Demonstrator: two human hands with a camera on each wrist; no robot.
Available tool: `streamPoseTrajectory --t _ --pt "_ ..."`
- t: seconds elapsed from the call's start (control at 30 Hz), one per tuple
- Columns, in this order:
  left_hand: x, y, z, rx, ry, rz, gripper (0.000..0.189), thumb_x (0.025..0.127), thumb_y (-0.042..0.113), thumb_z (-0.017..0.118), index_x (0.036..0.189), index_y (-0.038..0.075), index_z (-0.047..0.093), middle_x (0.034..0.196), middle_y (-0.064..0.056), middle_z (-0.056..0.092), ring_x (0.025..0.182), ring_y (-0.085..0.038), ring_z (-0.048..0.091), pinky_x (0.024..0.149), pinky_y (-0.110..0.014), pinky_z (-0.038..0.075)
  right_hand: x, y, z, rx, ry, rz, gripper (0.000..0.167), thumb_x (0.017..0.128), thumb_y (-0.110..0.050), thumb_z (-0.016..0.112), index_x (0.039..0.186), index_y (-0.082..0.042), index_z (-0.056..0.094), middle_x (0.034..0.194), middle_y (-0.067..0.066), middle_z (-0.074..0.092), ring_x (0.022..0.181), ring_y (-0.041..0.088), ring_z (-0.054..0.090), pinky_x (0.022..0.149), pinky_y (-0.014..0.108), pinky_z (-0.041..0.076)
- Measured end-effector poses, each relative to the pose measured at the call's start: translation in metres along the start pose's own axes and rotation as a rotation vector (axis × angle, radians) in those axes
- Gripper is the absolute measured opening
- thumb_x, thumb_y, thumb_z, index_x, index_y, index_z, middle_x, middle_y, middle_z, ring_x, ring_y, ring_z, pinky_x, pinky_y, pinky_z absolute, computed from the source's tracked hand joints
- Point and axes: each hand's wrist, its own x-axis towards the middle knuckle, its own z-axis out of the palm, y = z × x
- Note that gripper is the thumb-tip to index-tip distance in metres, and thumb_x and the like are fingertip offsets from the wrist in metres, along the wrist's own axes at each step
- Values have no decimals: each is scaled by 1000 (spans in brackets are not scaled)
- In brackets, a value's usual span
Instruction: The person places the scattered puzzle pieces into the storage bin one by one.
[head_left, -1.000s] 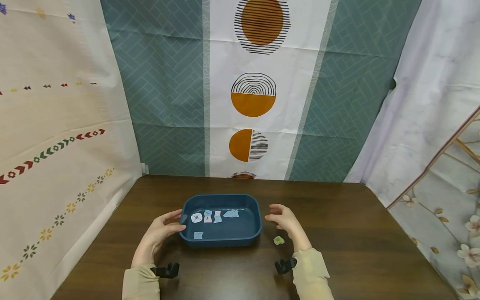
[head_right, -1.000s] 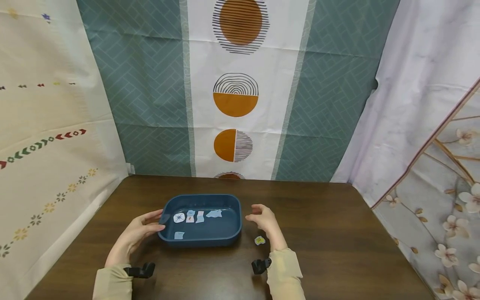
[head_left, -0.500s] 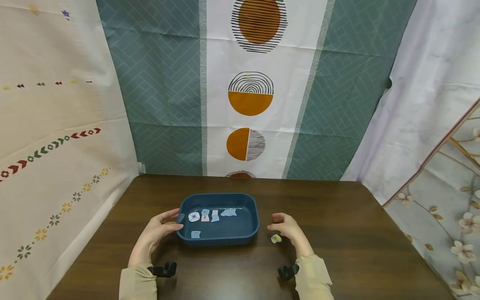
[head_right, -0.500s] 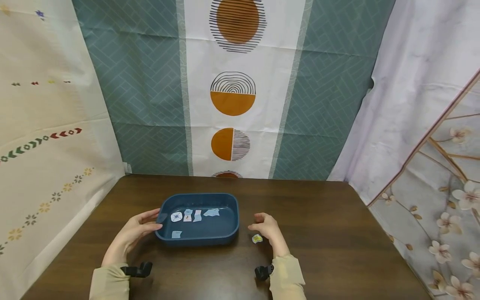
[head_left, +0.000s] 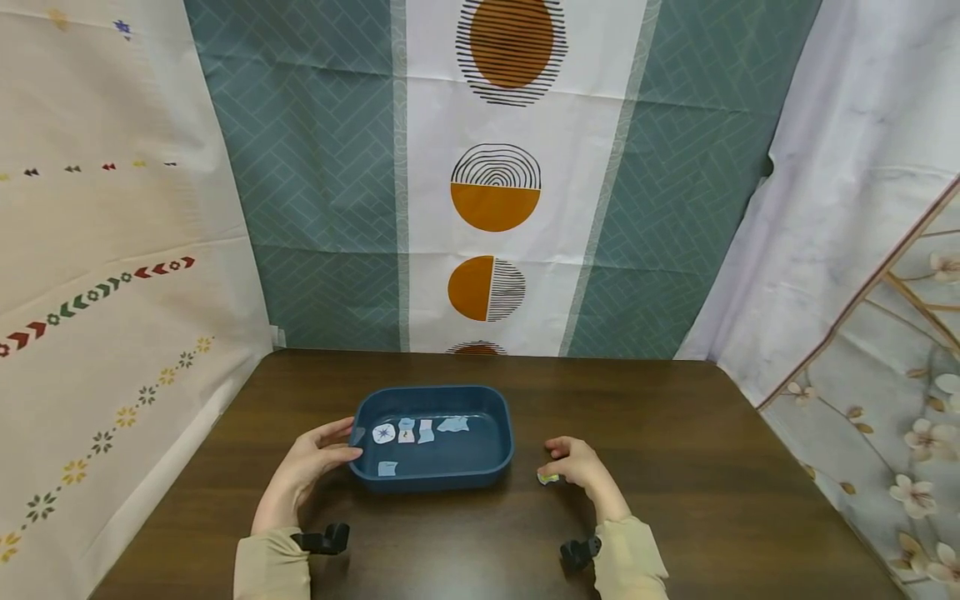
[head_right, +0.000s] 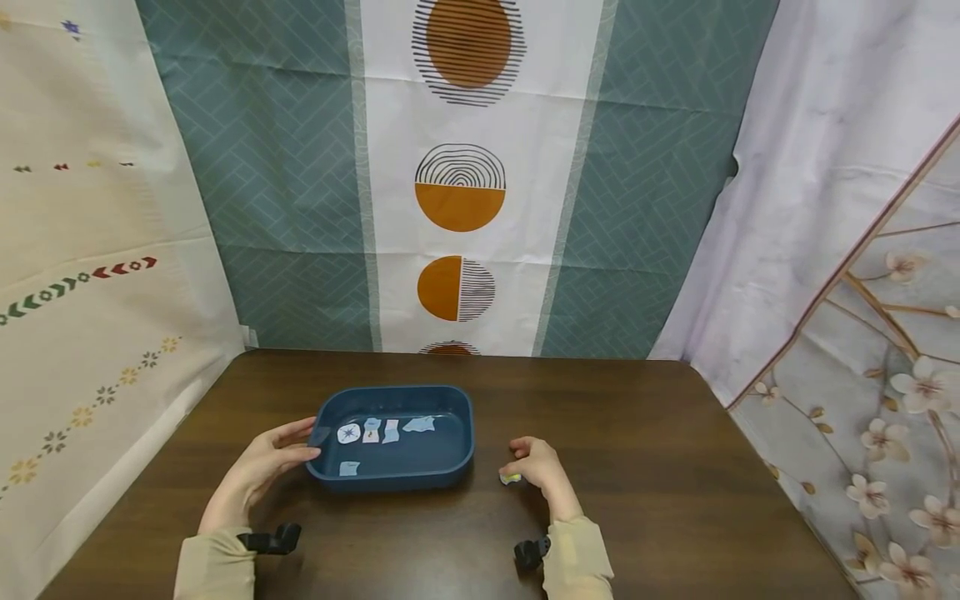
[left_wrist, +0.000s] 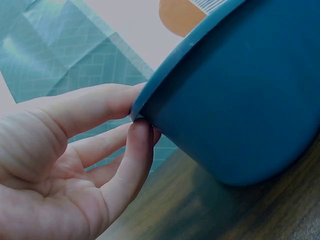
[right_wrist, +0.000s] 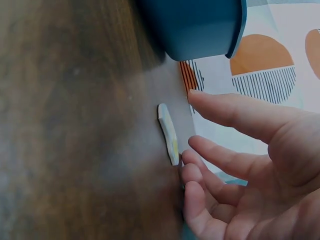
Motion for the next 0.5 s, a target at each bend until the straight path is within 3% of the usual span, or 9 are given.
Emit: streamPoseTrajectory --t 0.17,0.3,0.5 --pt "-1 -1 0 21 7 -7 69 87 6 70 146 -7 37 145 -32 41 113 -26 63 97 -32 52 -2 4 1 -47 19 -21 51 67 1 80 115 6 65 103 15 62 91 25 56 71 34 49" --pt "-1 -1 -1 36 10 -13 70 87 8 71 147 -6 36 145 -32 40 110 -21 64 103 -41 48 -2 5 2 -110 45 -42 48 63 5 83 109 2 69 99 13 64 92 26 57 76 35 50" --pt "1 -1 -2 53 5 -9 71 87 10 71 147 -6 36 146 -32 40 106 -16 64 104 -44 46 -2 7 3 -156 64 -74 43 59 8 85 99 -1 72 87 8 62 82 20 54 69 28 47"
